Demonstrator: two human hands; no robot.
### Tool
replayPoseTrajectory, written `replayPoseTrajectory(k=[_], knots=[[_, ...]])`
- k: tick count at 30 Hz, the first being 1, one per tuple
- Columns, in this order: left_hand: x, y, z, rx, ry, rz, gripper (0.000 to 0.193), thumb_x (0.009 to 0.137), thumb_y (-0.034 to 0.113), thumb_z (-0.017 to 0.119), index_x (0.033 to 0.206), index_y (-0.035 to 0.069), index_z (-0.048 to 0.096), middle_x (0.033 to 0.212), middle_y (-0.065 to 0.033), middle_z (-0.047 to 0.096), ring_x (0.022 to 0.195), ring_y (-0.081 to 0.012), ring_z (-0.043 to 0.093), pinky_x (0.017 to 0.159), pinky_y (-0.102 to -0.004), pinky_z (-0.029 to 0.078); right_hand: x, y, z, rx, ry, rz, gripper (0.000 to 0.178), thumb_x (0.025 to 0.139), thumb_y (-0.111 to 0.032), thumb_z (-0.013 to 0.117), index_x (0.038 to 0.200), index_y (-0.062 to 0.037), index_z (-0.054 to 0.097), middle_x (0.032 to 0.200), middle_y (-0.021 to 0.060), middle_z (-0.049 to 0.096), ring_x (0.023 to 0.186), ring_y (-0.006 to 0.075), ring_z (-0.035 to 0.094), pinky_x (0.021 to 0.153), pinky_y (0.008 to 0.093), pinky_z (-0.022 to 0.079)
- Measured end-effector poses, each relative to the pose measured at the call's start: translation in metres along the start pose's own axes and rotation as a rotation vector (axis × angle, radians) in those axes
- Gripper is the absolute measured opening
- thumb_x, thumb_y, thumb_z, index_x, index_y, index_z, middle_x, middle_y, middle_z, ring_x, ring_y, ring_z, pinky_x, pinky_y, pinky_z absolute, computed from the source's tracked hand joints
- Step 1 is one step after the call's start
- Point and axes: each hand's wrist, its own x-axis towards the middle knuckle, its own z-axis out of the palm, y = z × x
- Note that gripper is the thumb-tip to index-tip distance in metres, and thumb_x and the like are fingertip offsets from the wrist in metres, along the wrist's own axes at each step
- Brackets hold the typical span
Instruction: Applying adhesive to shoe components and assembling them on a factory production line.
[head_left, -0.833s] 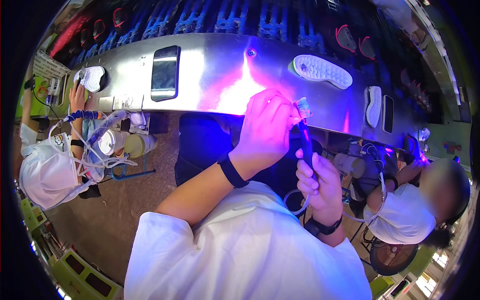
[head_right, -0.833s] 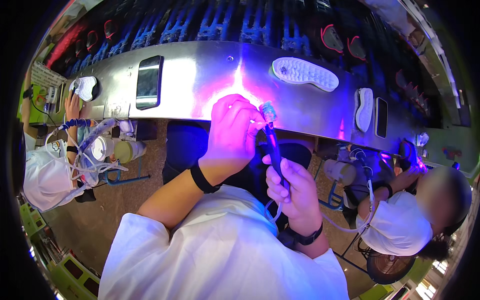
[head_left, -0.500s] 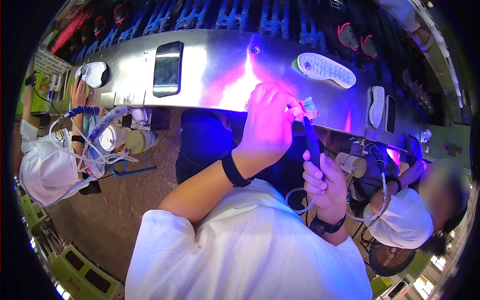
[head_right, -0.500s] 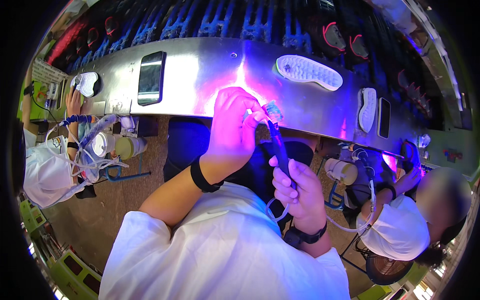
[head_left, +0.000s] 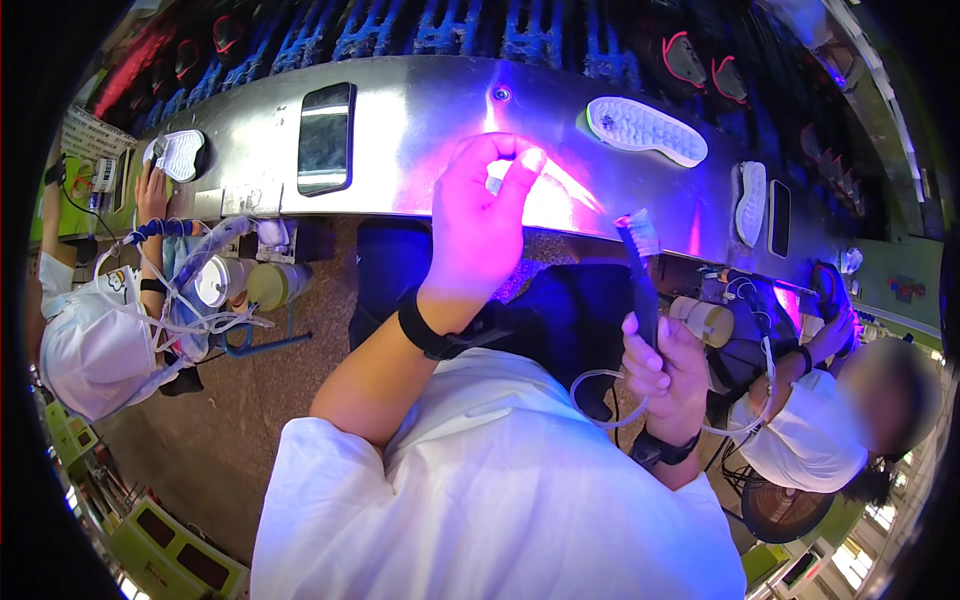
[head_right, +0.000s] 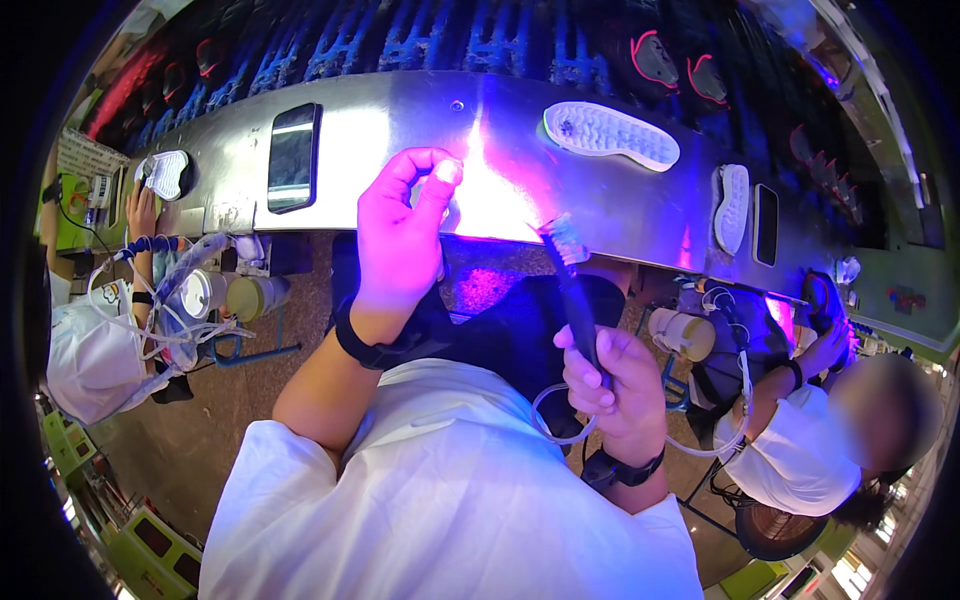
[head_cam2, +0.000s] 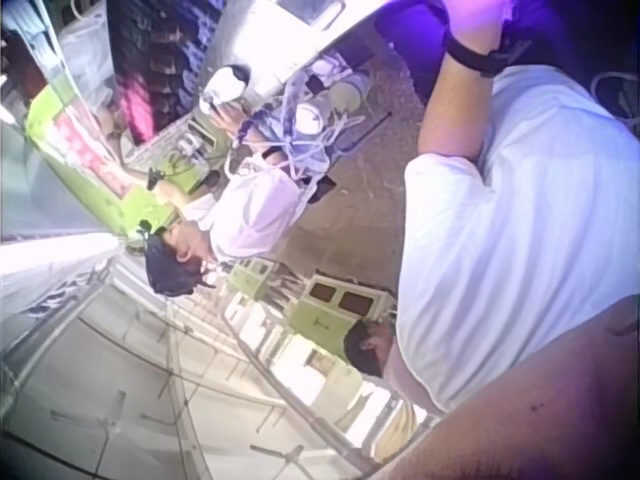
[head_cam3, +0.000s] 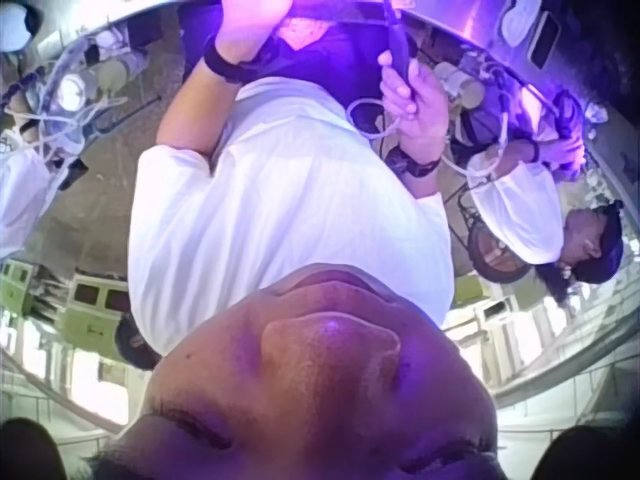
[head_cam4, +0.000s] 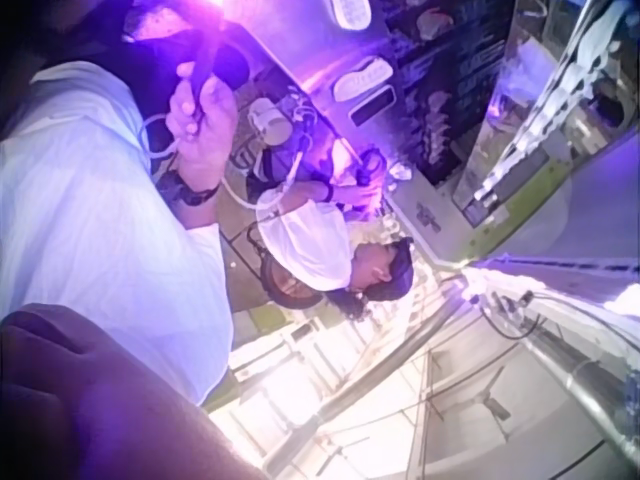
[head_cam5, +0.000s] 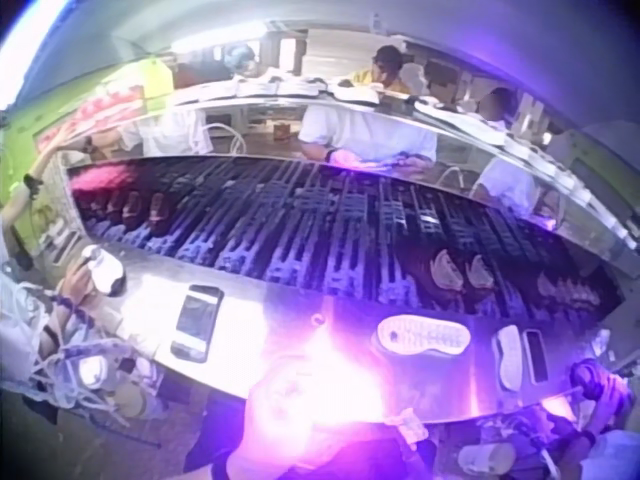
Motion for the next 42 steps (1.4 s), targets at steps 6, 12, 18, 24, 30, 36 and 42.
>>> replayPoseTrajectory(k=[6, 12, 18, 24, 30, 36, 42], knots=[[0.013, 0.003, -0.012, -0.384, -0.001, -0.145, 0.022, 0.104, 0.027, 0.06, 0.104, 0.005, 0.063, 0.084, 0.0024, 0.061, 0.07, -0.0038, 0.055, 0.063, -0.0197, 0.044, -0.007, -0.004, -0.005, -0.082, -0.039, 0.071, 0.044, 0.103, -0.027, 0.058, 0.124, 0.0116, 0.051, 0.073, 0.0047, 0.052, 0.05, 0.0063, 0.042, 0.045, 0.0212, 0.033], [0.022, 0.027, -0.029, -0.332, 0.046, -0.08, 0.023, 0.099, 0.024, 0.068, 0.103, 0.002, 0.07, 0.093, -0.0018, 0.069, 0.084, -0.0057, 0.059, 0.077, -0.0218, 0.046, -0.019, -0.007, 0.002, -0.852, 0.439, -0.374, 0.037, 0.093, -0.012, 0.072, 0.123, 0.0082, 0.064, 0.086, 0.0085, 0.067, 0.06, 0.0066, 0.053, 0.052, 0.0207, 0.039], [0.005, 0.028, -0.024, -0.054, -0.144, 0.036, 0.013, 0.097, 0.007, 0.065, 0.104, -0.004, 0.069, 0.094, -0.006, 0.069, 0.065, -0.0133, 0.068, 0.054, -0.0235, 0.054, -0.008, -0.008, 0.038, -1.627, 0.599, -0.866, 0.037, 0.078, 0.002, 0.078, 0.115, -0.0026, 0.074, 0.083, 0.0069, 0.067, 0.069, 0.0136, 0.06, 0.062, 0.0262, 0.047], [-0.01, 0.046, -0.016, 0.121, -0.248, 0.271, 0.008, 0.085, 0.005, 0.074, 0.092, 0.004, 0.074, 0.091, -0.0112, 0.07, 0.088, -0.0257, 0.066, 0.081, -0.0346, 0.052, -0.004, -0.004, 0.04, -1.959, 0.535, -1.026, 0.037, 0.074, 0.004, 0.079, 0.11, -0.0041, 0.075, 0.084, 0.0097, 0.065, 0.069, 0.021, 0.061, 0.066, 0.0293, 0.049], [-0.009, 0.046, -0.011, 0.354, -0.321, 0.611, 0.02, 0.077, 0.014, 0.081, 0.096, 0.009, 0.077, 0.089, -0.0056, 0.063, 0.092, -0.0267, 0.062, 0.081, -0.0389, 0.05, -0.007, -0.004, 0.038, -1.95, 0.536, -1.049, 0.036, 0.074, 0.004, 0.078, 0.109, -0.0039, 0.076, 0.082, 0.009, 0.064, 0.068, 0.0219, 0.059, 0.064, 0.0309, 0.048], [-0.01, 0.051, -0.01, 0.323, -0.448, 0.535, 0.021, 0.078, 0.005, 0.079, 0.099, 0.007, 0.078, 0.091, -0.0047, 0.065, 0.099, -0.0255, 0.058, 0.091, -0.0398, 0.045, -0.01, -0.006, 0.035, -1.905, 0.521, -1.038, 0.036, 0.072, 0.003, 0.078, 0.107, -0.0038, 0.076, 0.082, 0.0086, 0.064, 0.067, 0.022, 0.059, 0.062, 0.0314, 0.047], [-0.004, 0.056, -0.014, 0.359, -0.58, 0.581, 0.02, 0.073, 0.006, 0.08, 0.092, 0.008, 0.076, 0.098, -0.0041, 0.063, 0.107, -0.0288, 0.058, 0.095, -0.042, 0.046, -0.013, -0.01, 0.032, -1.859, 0.464, -0.969, 0.036, 0.07, 0.003, 0.079, 0.105, -0.0046, 0.076, 0.082, 0.0082, 0.064, 0.064, 0.0206, 0.057, 0.058, 0.0304, 0.045]])
